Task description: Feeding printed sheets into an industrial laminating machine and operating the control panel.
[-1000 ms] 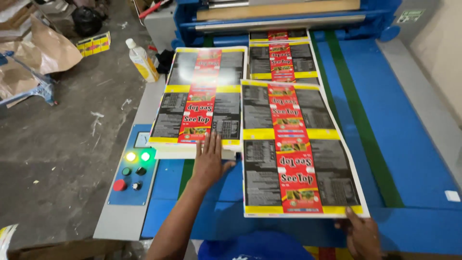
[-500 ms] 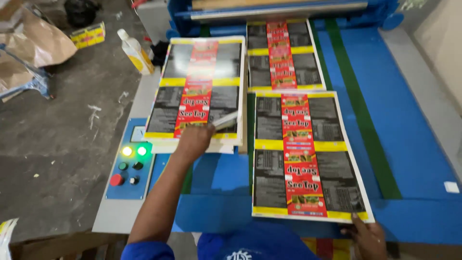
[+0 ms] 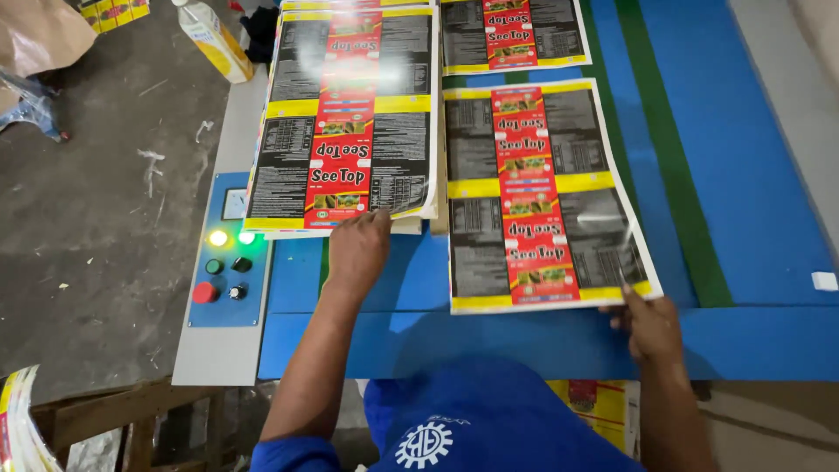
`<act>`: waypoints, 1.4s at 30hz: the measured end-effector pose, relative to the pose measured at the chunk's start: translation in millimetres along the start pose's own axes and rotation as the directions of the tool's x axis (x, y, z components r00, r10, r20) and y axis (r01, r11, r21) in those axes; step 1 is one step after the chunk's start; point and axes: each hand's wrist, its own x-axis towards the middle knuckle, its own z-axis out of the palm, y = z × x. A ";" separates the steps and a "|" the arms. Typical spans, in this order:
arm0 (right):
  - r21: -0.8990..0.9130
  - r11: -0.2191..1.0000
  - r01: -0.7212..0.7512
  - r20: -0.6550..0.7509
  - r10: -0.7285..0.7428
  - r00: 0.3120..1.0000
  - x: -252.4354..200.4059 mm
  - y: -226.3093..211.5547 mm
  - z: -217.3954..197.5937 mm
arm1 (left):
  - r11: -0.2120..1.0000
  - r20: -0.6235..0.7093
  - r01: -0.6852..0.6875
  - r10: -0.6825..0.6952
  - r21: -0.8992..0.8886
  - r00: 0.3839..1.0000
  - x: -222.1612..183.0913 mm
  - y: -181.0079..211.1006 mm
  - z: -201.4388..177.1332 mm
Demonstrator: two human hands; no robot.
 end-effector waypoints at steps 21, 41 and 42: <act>-0.117 0.992 -0.045 0.416 0.091 0.905 -40.8 -42.4 118.7 | 0.917 -0.099 -0.256 0.237 -0.305 0.967 -25.8 110.5 -12.3; 0.275 0.961 -0.043 0.032 0.036 0.999 -70.0 3.9 -2.5 | 0.989 -0.030 0.061 -0.058 0.134 0.998 -12.0 -2.7 3.2; 0.272 0.961 -0.052 0.031 0.045 0.999 -73.0 9.8 -8.9 | 0.989 -0.021 0.061 -0.059 0.132 0.998 -13.9 -2.1 5.8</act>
